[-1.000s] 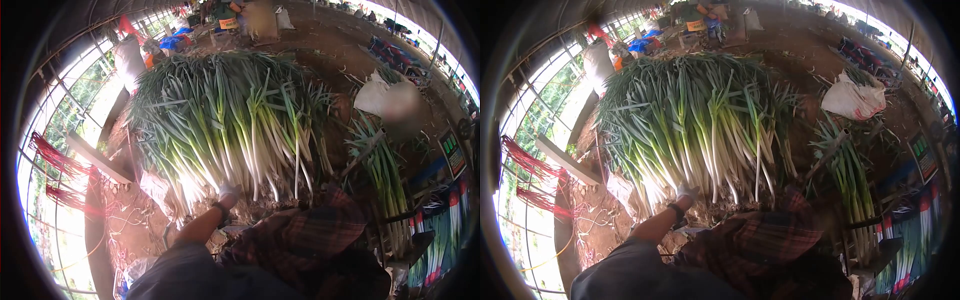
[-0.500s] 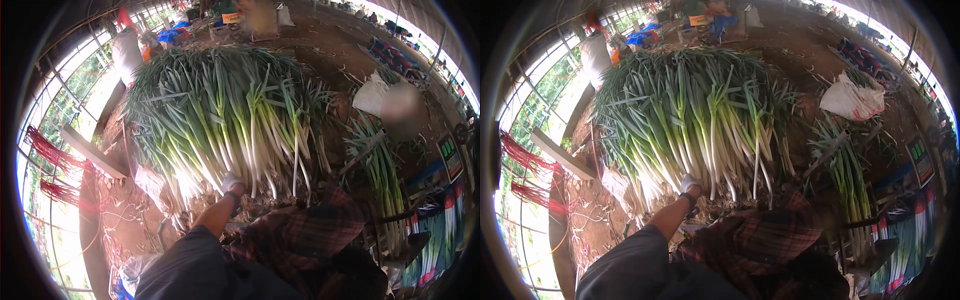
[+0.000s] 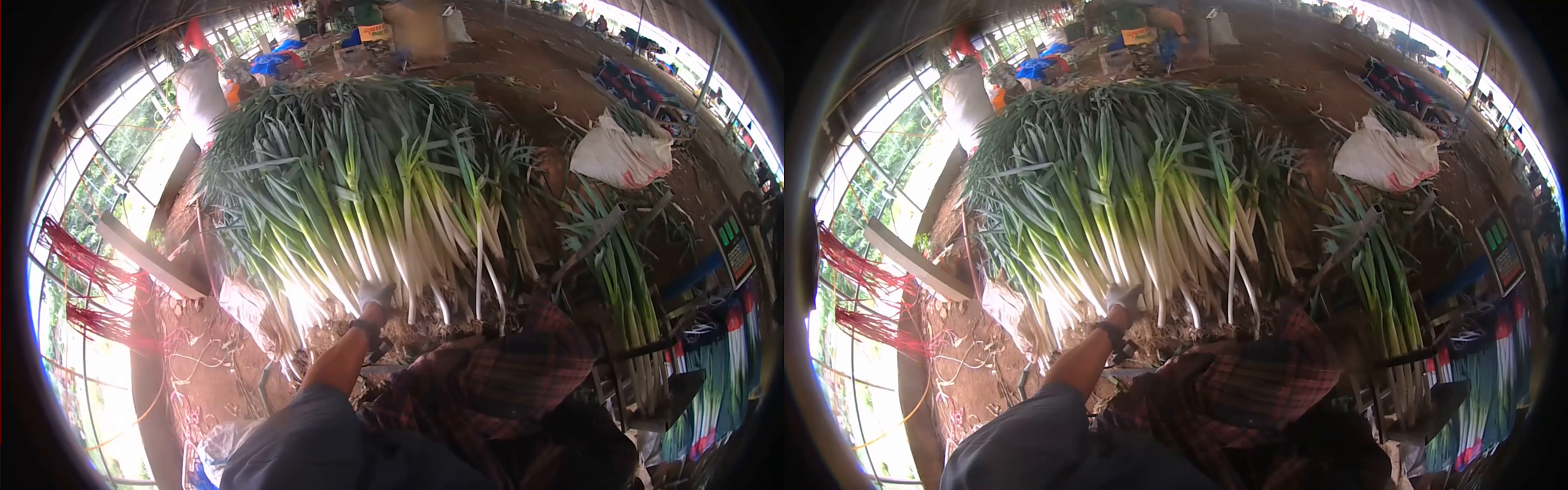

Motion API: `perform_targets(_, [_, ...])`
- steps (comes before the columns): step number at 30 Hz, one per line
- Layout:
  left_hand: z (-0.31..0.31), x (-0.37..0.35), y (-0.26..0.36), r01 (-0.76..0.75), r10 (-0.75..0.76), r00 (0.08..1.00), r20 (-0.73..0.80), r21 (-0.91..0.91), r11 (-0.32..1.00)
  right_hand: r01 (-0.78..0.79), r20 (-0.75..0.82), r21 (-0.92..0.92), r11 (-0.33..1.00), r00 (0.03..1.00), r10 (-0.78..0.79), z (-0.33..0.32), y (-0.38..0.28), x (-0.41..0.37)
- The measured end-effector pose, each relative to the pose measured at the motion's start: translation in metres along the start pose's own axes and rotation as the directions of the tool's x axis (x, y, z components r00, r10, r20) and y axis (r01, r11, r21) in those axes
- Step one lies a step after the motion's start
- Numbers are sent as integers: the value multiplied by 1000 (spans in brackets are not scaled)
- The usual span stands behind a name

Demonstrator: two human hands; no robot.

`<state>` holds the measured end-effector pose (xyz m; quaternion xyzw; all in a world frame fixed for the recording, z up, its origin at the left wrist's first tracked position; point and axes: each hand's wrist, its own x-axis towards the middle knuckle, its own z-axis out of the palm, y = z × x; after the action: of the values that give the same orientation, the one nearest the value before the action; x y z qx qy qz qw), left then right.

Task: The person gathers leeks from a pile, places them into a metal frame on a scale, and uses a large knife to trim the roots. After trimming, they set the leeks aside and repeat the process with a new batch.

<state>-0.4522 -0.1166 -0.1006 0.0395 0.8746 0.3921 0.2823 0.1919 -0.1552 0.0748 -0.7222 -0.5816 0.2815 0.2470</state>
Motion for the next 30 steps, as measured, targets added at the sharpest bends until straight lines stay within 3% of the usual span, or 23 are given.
perform_targets(1, [3, 5, -7, -53, 53, 998, -36, 5, 999, -1, -2, -2, 1000, 1000, 1, 0, 1, -1])
perform_targets(4, [11, -12, 10, -28, 27, 999, -31, -38, 999, -7, -8, -4, 1000, 1000, 7, -2, 2, -3])
perform_targets(7, [61, 29, -11, -58, 66, 992, -112, 75, 995, -11, -10, -12, 1000, 1000, 11, -3, 2, -5])
perform_targets(8, [58, 2, 9, -28, 24, 997, -75, -51, 998, -11, -13, -13, 1000, 1000, 11, -4, 2, -6])
perform_targets(11, [105, 34, -10, -135, 150, 973, -175, 95, 986, -20, -23, -22, 1000, 1000, 19, -8, 2, -7])
perform_targets(12, [102, 20, 7, -69, 70, 983, -168, 16, 998, -23, -27, -27, 999, 999, 23, -8, 2, -7])
perform_targets(16, [101, 10, 29, 56, -41, 976, -215, 64, 996, -40, -38, -35, 999, 999, 38, -11, 3, -9])
perform_targets(19, [112, 23, 21, 61, -43, 971, -233, 73, 995, -44, -47, -40, 998, 998, 42, -13, 4, -11])
perform_targets(22, [98, 13, 26, 26, -6, 989, -150, 135, 990, -44, -54, -39, 998, 998, 42, -16, 6, -14])
perform_targets(27, [82, 8, 20, -25, 35, 985, -169, 58, 998, -41, -70, -34, 999, 997, 38, -20, 9, -22])
perform_targets(30, [68, 4, 25, 7, -1, 995, -102, 56, 998, -31, -83, -29, 999, 996, 29, -22, 10, -27])
